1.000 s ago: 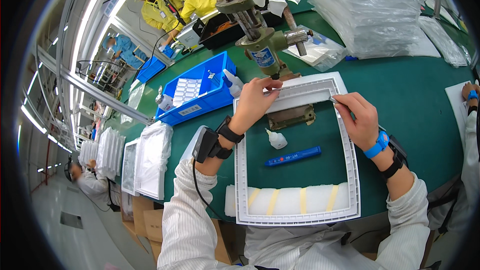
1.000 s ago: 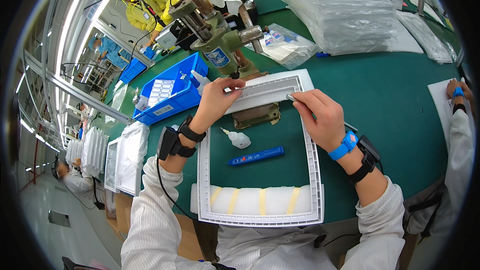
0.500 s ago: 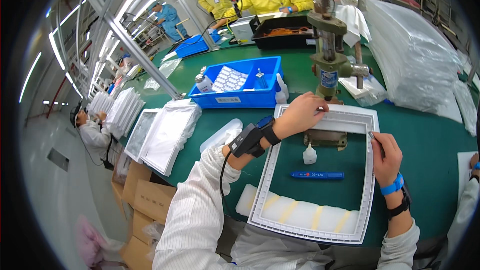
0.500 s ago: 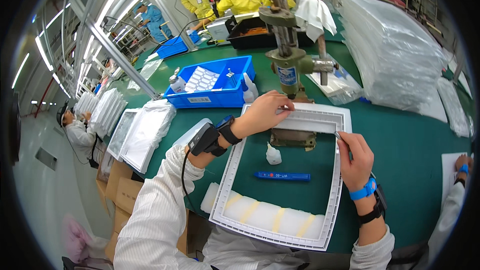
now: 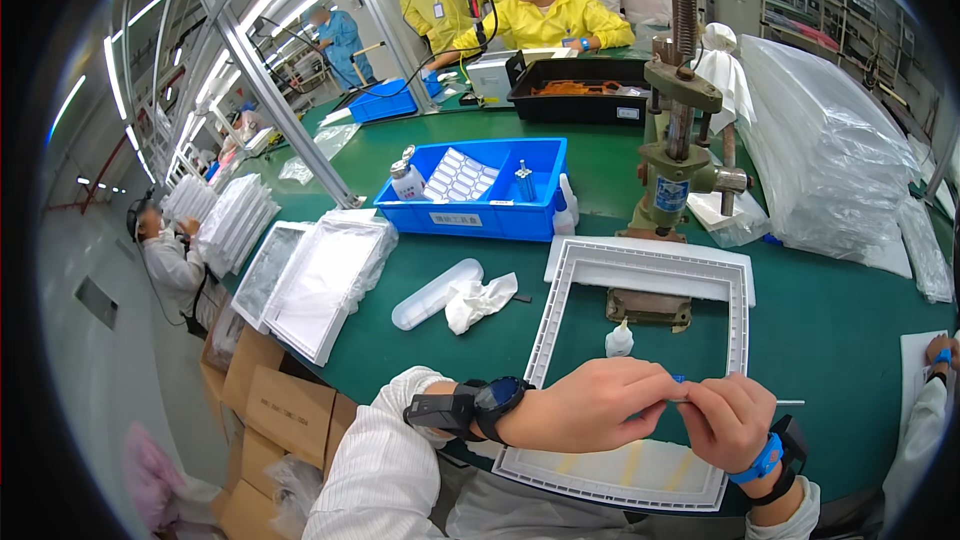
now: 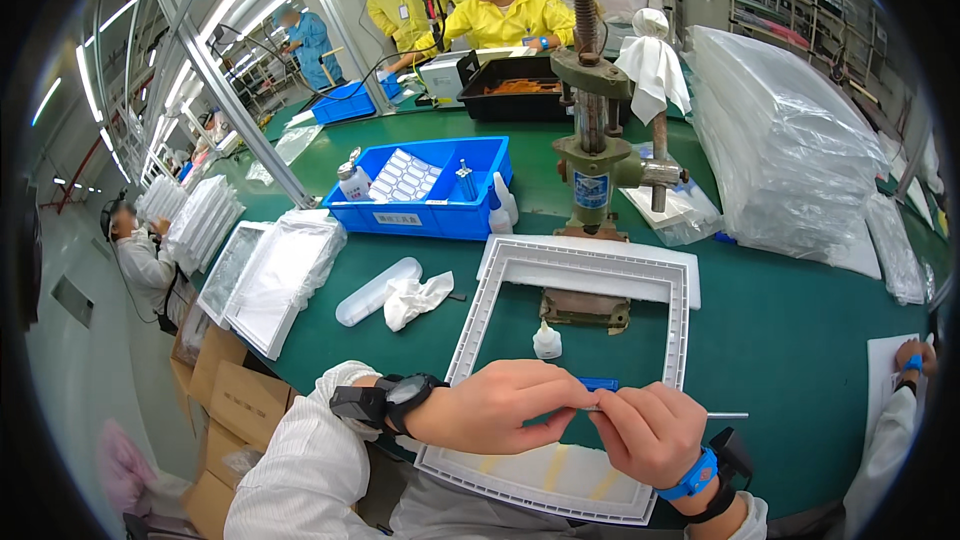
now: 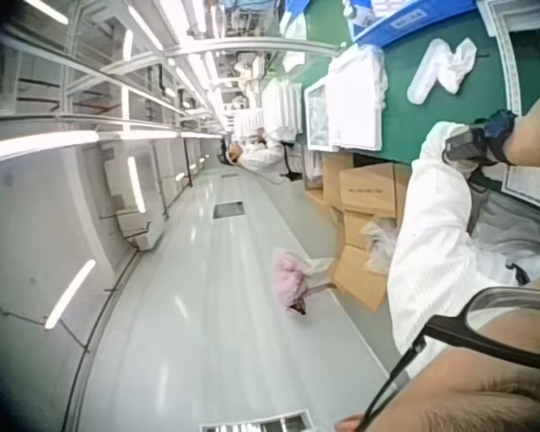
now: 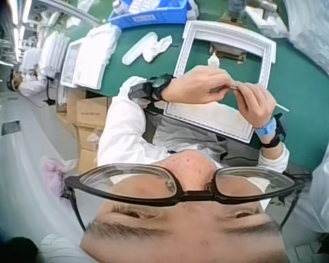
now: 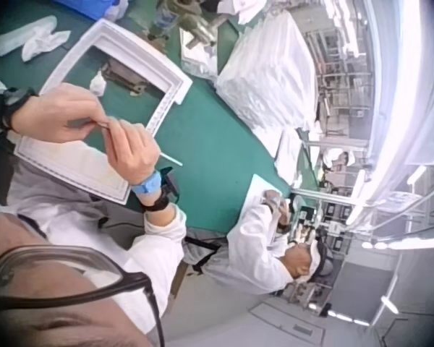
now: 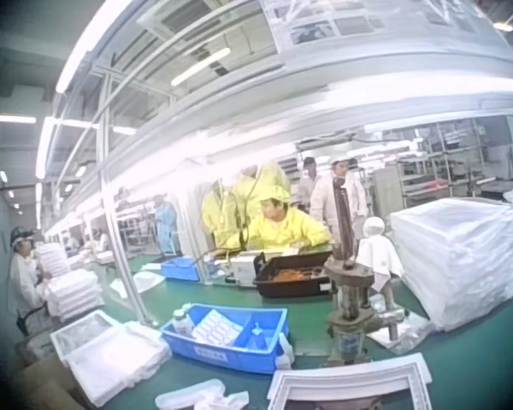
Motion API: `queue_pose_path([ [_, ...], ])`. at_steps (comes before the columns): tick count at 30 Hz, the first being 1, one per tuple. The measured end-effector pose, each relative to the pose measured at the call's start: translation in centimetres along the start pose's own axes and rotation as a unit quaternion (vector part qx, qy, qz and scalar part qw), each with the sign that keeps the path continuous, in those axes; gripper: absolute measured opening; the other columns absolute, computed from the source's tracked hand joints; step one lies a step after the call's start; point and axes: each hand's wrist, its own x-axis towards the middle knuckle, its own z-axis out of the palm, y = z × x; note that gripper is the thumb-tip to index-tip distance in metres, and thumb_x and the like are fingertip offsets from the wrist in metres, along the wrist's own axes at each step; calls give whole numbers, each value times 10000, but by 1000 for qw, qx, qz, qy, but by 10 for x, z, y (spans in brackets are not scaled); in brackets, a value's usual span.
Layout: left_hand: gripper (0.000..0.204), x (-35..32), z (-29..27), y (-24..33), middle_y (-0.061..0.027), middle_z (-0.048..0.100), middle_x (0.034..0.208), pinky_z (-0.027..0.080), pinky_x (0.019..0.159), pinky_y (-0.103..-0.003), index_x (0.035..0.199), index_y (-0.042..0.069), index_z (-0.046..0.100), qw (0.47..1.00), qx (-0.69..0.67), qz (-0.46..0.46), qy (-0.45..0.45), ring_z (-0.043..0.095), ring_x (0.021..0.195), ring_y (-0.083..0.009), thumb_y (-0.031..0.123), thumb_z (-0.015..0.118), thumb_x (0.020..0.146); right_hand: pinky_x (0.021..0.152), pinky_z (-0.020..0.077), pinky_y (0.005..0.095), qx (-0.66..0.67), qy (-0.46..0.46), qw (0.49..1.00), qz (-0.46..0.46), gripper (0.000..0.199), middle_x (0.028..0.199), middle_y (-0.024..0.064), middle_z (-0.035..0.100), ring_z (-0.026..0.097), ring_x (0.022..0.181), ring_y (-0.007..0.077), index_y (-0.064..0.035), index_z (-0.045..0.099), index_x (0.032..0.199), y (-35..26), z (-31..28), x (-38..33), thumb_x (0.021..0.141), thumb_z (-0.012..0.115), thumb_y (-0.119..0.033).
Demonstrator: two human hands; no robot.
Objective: The worker is assembling a white plastic frame using glue, small metal pins, and a manual press.
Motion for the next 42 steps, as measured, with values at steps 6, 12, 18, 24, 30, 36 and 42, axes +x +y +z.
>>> queue_pose_path([
  [6, 243, -5, 5, -8, -88, 623, 812, 506, 607, -364, 1006, 40, 636, 1000, -10, -1, -2, 627, 717, -277, -32, 694, 781, 454, 428, 302, 13, -9, 1000, -4, 249, 773, 45, 648, 564, 535, 193, -51, 722, 912, -1, 7, -2, 690, 830, -82],
  [12, 219, -5, 5, -6, -83, 591, 776, 491, 586, -366, 945, 40, 624, 1000, -4, 12, -10, 603, 688, -274, -43, 687, 752, 452, 423, 299, 15, -22, 1000, -2, 239, 752, 32, 632, 561, 537, 181, -57, 724, 898, -4, 4, -3, 692, 836, -104],
  [18, 214, -3, 5, -7, -77, 587, 775, 490, 587, -366, 932, 42, 626, 1000, -4, 17, -14, 598, 684, -271, -39, 690, 745, 456, 431, 295, 28, -24, 999, 7, 228, 745, 28, 634, 564, 538, 184, -65, 725, 890, -4, 5, -2, 695, 835, -106],
  [24, 188, -6, 11, -10, -95, 527, 749, 454, 602, -397, 892, 48, 563, 999, -20, 31, -5, 561, 678, -294, -14, 663, 744, 450, 432, 295, 46, -27, 998, 27, 206, 730, 15, 634, 571, 534, 180, -80, 722, 854, -5, 5, -1, 684, 835, -108],
  [30, 180, -7, 17, -8, -100, 543, 801, 463, 602, -385, 805, 51, 545, 995, -17, 103, 1, 555, 701, -299, -38, 655, 693, 443, 427, 292, 74, -49, 996, 13, 208, 705, 6, 623, 566, 525, 172, -85, 698, 811, -7, 1, -6, 651, 832, -92],
  [36, 171, -11, 13, -7, -93, 617, 877, 497, 587, -353, 812, 37, 606, 994, -65, 73, -55, 614, 720, -277, -32, 698, 685, 427, 412, 294, 108, -81, 990, -38, 178, 685, -4, 596, 549, 512, 160, -84, 683, 805, -4, -1, -6, 688, 815, -100],
  [42, 190, -1, 0, -3, -93, 652, 784, 488, 553, -316, 814, 15, 643, 977, -183, -68, -90, 635, 672, -254, -91, 647, 657, 409, 383, 282, 145, -46, 986, -69, 182, 698, -7, 574, 518, 509, 140, -71, 671, 812, 5, 8, -1, 714, 819, -113],
])
